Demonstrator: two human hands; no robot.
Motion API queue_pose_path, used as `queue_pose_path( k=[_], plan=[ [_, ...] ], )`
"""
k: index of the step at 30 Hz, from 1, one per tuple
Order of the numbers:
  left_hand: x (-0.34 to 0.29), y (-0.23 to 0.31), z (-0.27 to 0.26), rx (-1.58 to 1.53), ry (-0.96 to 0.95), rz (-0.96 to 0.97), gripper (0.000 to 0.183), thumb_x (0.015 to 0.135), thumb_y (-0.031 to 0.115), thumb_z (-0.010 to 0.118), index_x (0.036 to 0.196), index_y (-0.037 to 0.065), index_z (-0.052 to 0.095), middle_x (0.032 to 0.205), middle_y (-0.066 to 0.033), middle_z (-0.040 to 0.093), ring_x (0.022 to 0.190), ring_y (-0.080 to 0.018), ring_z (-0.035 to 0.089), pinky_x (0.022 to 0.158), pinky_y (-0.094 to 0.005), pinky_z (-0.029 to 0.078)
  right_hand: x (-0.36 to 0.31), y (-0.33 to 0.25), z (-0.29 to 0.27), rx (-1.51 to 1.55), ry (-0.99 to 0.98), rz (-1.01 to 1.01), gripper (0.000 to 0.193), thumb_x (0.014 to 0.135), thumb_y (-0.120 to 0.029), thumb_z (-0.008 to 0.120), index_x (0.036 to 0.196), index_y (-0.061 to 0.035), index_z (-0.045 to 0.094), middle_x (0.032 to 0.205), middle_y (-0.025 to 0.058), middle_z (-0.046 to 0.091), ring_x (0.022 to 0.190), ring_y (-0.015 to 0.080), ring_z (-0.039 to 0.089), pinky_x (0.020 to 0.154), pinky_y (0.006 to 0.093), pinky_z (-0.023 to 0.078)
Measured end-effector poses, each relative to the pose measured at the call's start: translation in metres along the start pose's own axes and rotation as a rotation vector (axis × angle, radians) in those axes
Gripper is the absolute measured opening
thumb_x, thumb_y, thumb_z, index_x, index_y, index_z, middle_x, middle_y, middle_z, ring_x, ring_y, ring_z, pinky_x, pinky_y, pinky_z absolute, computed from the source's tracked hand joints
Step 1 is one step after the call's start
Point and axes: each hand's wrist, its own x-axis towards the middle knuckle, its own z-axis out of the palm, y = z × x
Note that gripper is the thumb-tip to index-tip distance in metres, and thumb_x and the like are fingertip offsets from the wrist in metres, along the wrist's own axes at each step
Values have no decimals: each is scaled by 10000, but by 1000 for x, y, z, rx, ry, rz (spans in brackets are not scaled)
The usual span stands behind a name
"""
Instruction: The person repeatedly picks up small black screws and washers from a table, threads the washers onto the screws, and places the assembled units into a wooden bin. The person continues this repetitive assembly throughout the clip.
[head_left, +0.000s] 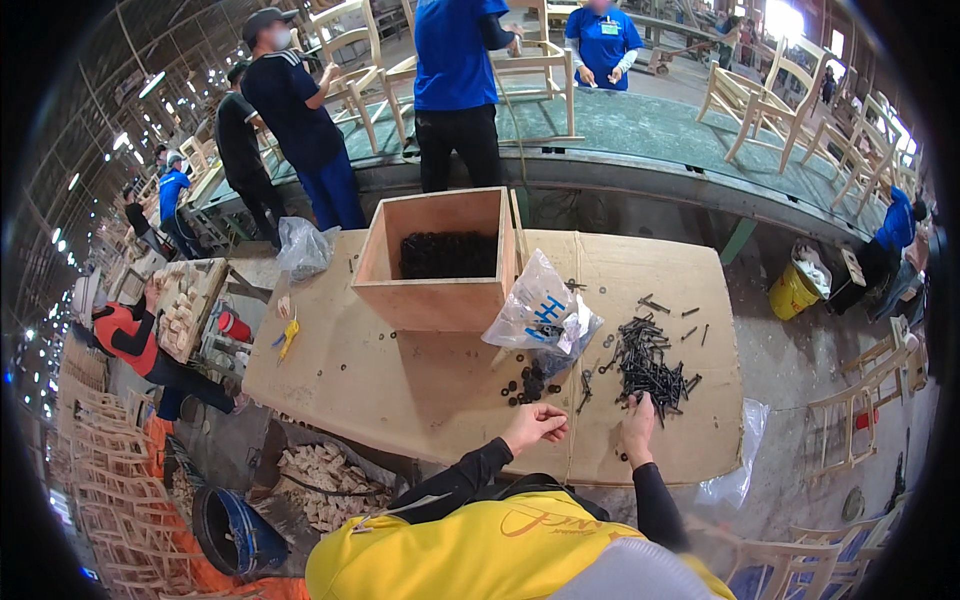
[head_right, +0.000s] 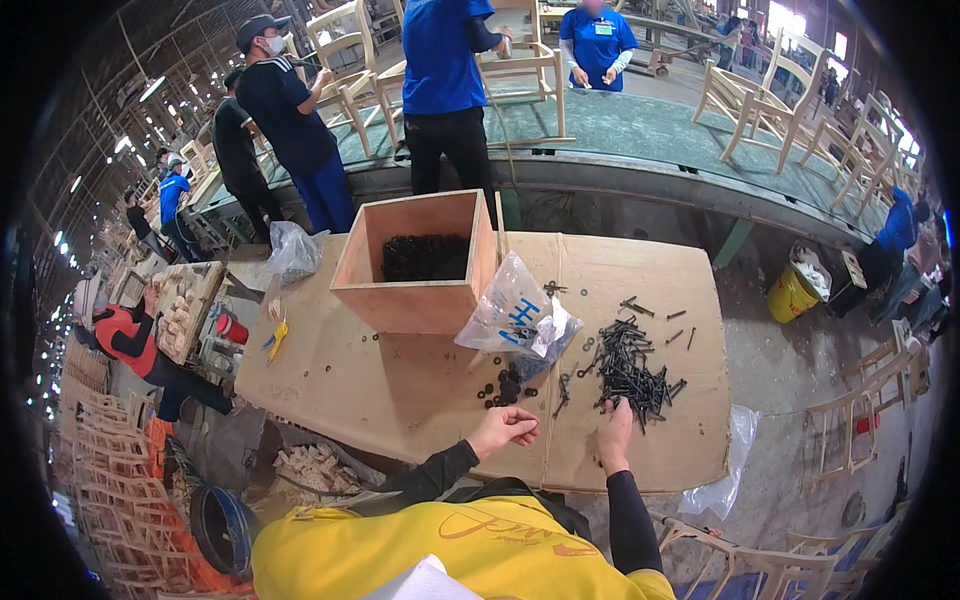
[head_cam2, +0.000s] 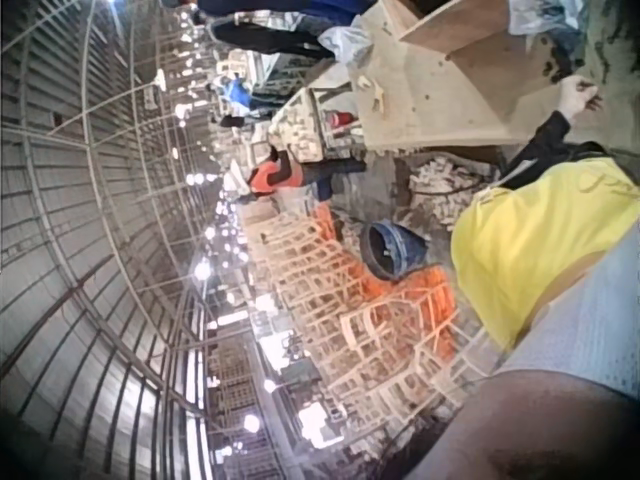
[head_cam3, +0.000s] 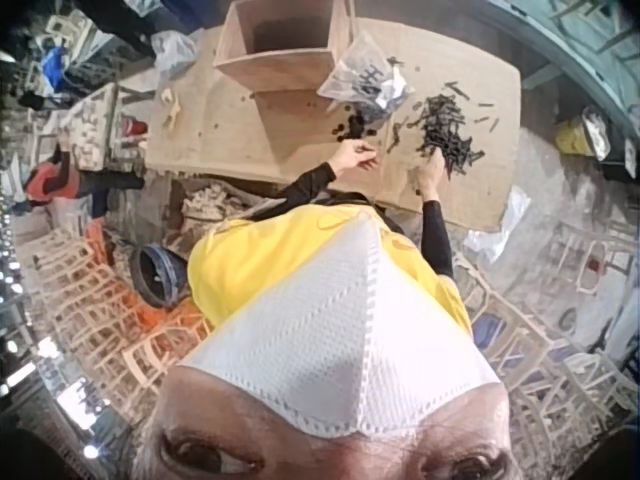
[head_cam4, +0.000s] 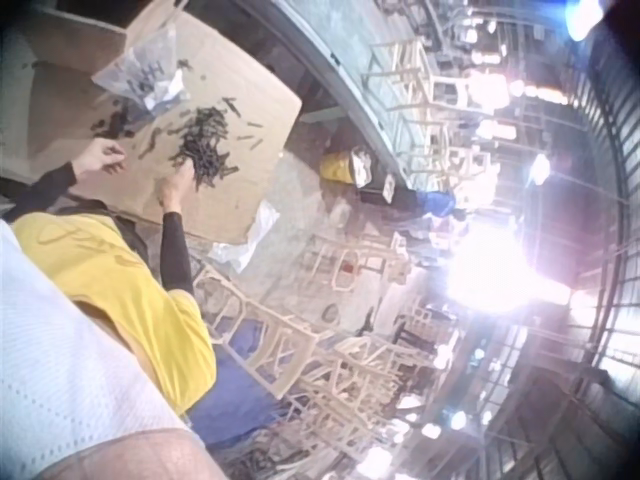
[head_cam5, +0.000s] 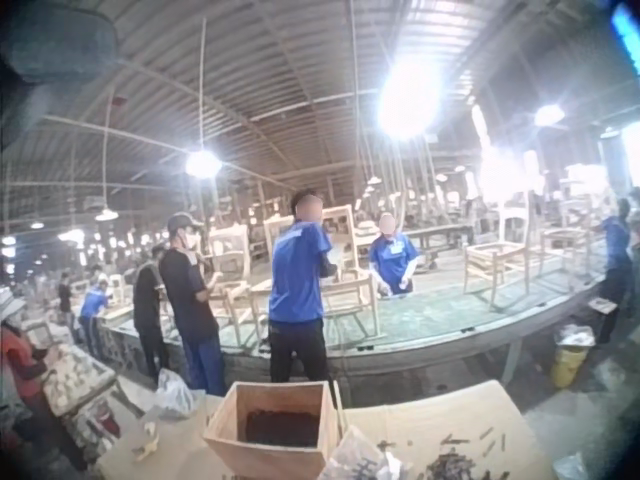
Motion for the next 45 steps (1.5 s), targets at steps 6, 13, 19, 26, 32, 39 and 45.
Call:
queue_pose_path(
  k=[6,13,19,26,32,39,45],
  plan=[
    [0,5,5,-12,3,1,217,926,152,635,1066,-13,623,918,-89,690,764,-124,658,694,-265,557,14,34,27,333,160,314,231,1002,-230,474,933,-11,504,819,114,587,745,263,560,718,375,452],
    [-10,11,7,-82,6,14,215,925,141,632,1069,-19,622,903,-87,690,738,-124,657,667,-255,556,66,35,8,1169,178,604,197,1015,-274,441,930,-103,488,787,13,554,636,153,564,526,326,515],
    [-9,4,-1,-84,1,29,220,929,161,630,1075,-5,623,910,-77,689,743,-118,654,685,-256,551,93,58,-1,1157,142,822,178,1014,-292,444,999,-124,500,873,11,593,753,175,591,588,346,513],
    [-10,11,-17,-134,47,94,194,923,152,639,1048,4,644,870,-66,687,723,-113,650,676,-247,550,57,18,0,1119,-33,826,170,997,-253,502,1095,-117,533,884,-8,587,737,122,557,551,252,452],
    [0,38,-16,45,148,240,183,888,155,680,1011,22,704,775,32,639,641,-33,518,585,-206,434,0,-59,-9,1173,-289,650,146,955,-223,594,1028,-98,583,803,-40,531,640,51,476,482,191,362],
    [3,81,12,-1,13,293,169,905,109,643,1024,-2,688,805,27,640,674,-33,531,627,-193,441,-29,-116,-20,1082,-390,510,188,937,-201,625,1071,-71,617,814,-48,603,616,-3,433,505,166,326],
    [9,70,21,207,45,342,190,905,152,663,1051,30,663,864,33,633,722,-40,548,659,-188,447,-41,-112,-13,1033,-421,408,192,942,-217,619,1074,-78,630,805,-57,619,591,-3,419,509,168,333]
  ],
)
